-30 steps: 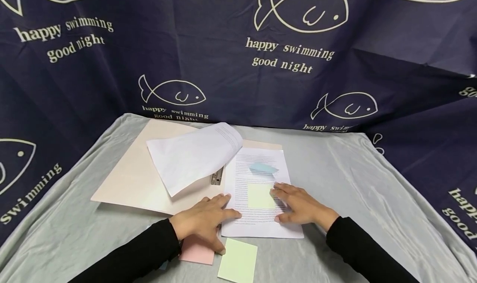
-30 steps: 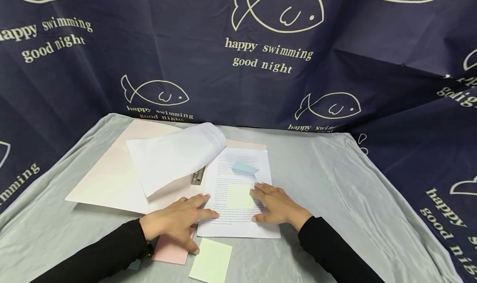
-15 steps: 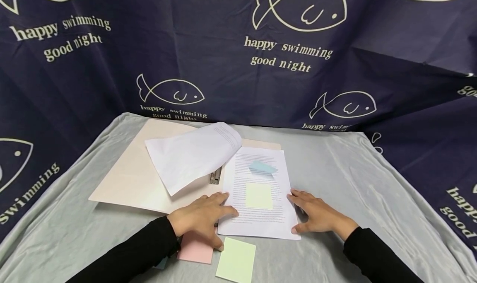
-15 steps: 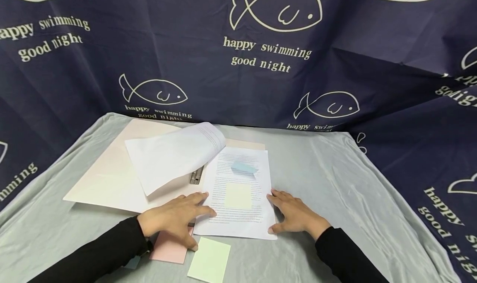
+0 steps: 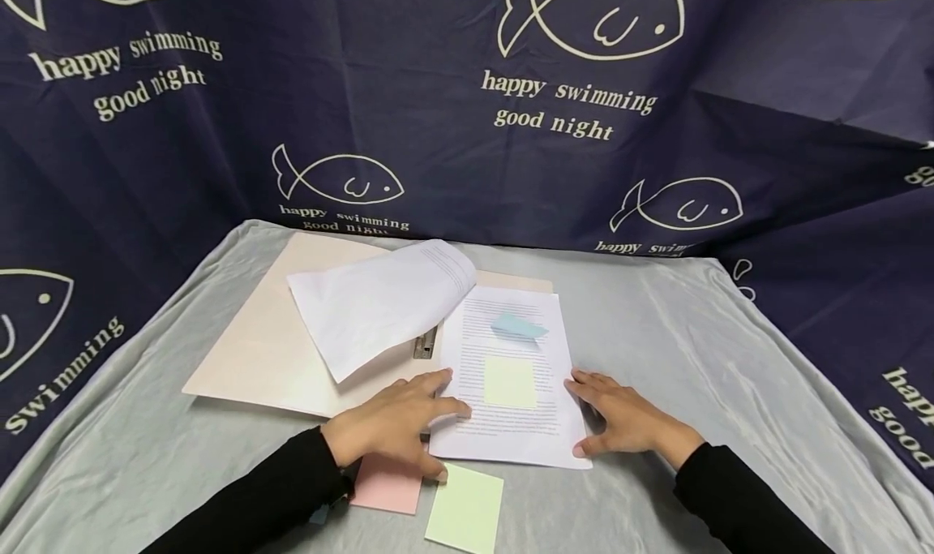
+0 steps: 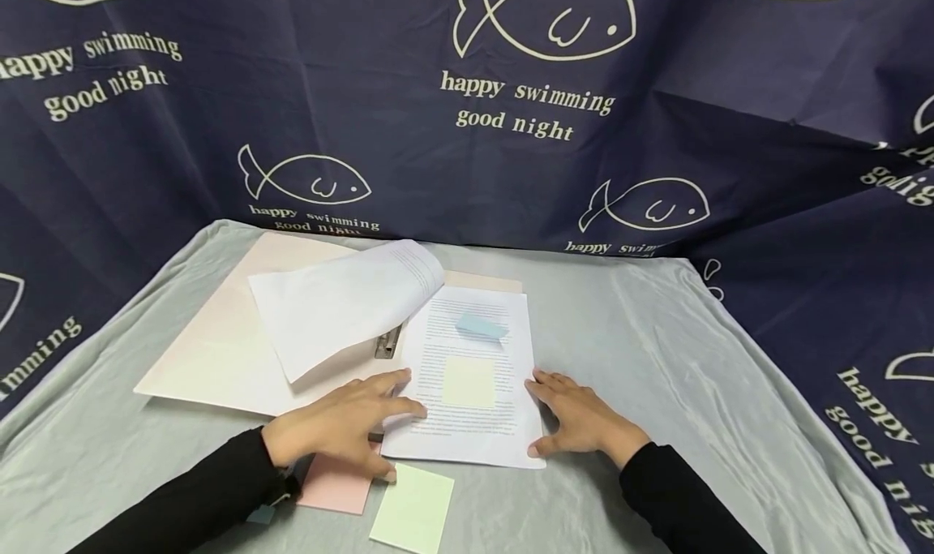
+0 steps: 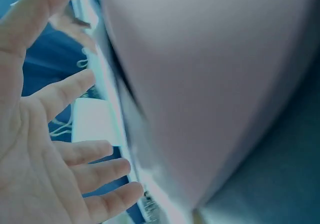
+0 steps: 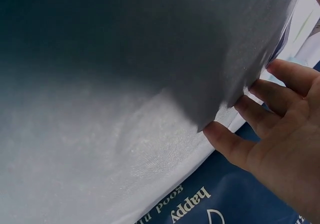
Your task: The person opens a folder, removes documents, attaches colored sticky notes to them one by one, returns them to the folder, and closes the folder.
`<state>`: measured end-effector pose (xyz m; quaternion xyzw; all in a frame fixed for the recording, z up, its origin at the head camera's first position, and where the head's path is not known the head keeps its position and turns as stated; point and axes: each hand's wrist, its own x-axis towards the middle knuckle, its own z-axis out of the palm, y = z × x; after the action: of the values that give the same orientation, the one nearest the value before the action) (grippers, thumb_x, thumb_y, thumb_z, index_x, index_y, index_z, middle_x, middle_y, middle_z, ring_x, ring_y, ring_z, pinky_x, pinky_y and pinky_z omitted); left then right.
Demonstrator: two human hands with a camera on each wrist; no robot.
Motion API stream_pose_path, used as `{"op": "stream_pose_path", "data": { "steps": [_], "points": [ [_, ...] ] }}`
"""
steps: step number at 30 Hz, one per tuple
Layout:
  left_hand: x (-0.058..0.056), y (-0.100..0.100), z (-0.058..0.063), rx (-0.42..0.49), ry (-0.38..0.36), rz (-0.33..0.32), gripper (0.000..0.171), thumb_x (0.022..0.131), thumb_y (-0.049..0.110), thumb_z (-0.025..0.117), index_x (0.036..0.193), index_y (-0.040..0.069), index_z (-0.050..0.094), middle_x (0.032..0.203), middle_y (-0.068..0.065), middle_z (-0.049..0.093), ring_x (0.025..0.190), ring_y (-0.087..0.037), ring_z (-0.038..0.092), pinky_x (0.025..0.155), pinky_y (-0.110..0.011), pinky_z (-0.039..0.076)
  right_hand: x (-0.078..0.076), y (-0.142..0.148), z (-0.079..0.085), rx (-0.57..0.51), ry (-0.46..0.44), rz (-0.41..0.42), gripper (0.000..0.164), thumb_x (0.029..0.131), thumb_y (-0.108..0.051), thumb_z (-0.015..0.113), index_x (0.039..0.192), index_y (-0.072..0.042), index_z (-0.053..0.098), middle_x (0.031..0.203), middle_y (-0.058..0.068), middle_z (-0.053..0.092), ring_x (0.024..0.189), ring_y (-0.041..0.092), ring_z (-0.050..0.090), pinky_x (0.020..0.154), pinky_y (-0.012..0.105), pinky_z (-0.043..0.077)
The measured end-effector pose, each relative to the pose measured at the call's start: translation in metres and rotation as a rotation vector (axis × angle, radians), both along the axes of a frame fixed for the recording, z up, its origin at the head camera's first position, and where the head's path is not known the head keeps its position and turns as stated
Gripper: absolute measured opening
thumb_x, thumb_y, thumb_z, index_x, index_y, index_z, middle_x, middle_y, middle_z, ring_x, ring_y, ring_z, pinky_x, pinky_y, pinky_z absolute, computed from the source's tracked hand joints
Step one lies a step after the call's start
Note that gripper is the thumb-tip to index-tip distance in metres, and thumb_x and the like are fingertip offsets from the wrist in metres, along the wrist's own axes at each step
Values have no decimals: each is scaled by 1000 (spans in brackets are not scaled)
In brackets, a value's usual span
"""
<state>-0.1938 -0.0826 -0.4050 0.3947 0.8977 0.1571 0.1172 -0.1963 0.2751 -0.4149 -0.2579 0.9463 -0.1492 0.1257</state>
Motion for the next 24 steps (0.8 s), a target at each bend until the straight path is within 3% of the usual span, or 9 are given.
{"op": "stream_pose_path", "data": {
  "steps": [2,5,9,12,16,20,24],
  "points": [
    [4,-4,5,47,18,5,73,64,56,75,129,29,54,144,-16,32,129,-28,33,95,-51,33,0,1,-1,0,1,1,97,66,-54,76,138,2,41,144,21,31,129,42,27,90,65,28],
    [8,-14,15,192,-10,43,71,70,53,73,132,24,52,140,-8,40,122,-23,43,93,-47,37,0,2,-2,-2,3,4,97,66,-55,75,138,1,41,144,20,31,129,42,27,89,65,28],
    [4,-36,25,501,-66,128,60,78,34,75,130,13,52,125,-3,54,104,-22,56,82,-38,46,-1,3,-4,-12,12,7,98,66,-56,75,138,2,41,144,20,32,129,43,28,89,66,29],
    [-1,-57,30,684,-87,217,52,81,16,73,127,4,53,117,-9,60,96,-25,60,75,-34,49,0,3,-4,-20,12,9,98,66,-56,75,137,2,41,144,21,32,129,43,28,88,65,29],
    [-7,-85,34,813,-156,439,46,84,5,67,125,-6,51,112,-21,60,91,-17,62,74,-27,50,0,3,-4,-26,6,7,99,66,-56,75,137,2,41,144,21,32,129,43,28,88,65,29],
    [-9,-109,31,890,-294,683,48,89,5,59,128,-14,41,111,-27,56,85,-5,60,72,-24,50,-1,3,-5,-26,9,6,99,65,-56,76,137,2,41,144,21,32,129,43,28,89,65,29],
    [-12,-126,20,913,-412,795,50,92,1,51,130,-22,29,102,-24,56,79,-10,61,70,-26,51,-1,4,-5,-28,6,5,98,65,-54,76,137,3,41,144,21,31,129,43,27,89,65,28]
  ]
}}
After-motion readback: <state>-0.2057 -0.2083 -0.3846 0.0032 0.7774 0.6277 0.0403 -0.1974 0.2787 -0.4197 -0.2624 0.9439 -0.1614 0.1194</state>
